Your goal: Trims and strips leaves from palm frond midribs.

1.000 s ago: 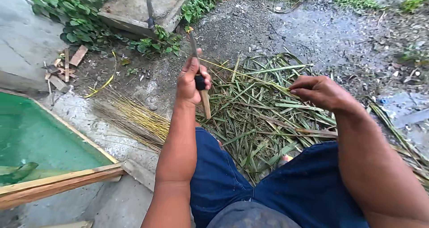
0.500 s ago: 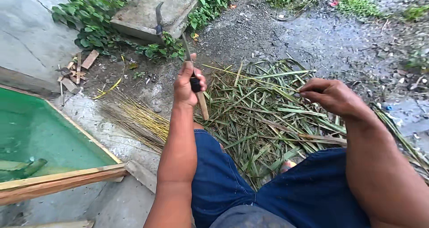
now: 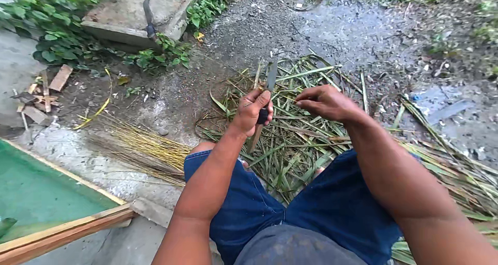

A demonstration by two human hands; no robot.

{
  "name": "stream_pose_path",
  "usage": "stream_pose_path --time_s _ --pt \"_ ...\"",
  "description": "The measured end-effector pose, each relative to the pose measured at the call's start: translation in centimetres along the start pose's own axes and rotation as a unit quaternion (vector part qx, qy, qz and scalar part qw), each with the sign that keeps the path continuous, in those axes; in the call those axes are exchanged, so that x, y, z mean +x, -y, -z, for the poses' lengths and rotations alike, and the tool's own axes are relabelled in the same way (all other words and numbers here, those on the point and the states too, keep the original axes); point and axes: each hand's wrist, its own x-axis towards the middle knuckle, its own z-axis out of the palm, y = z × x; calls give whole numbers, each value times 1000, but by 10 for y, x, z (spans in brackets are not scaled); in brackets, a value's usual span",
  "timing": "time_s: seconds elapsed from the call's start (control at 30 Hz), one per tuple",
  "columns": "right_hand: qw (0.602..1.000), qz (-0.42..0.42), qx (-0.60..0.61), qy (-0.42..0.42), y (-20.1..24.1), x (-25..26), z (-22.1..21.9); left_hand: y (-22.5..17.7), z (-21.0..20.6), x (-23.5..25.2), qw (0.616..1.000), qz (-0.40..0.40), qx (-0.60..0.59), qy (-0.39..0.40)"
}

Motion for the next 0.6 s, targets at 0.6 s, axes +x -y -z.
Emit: stream_pose_path --time_s 0.6 --pt "999 -11 -39 25 -21 -27 50 -57 85 -8 968 -172 -63 -170"
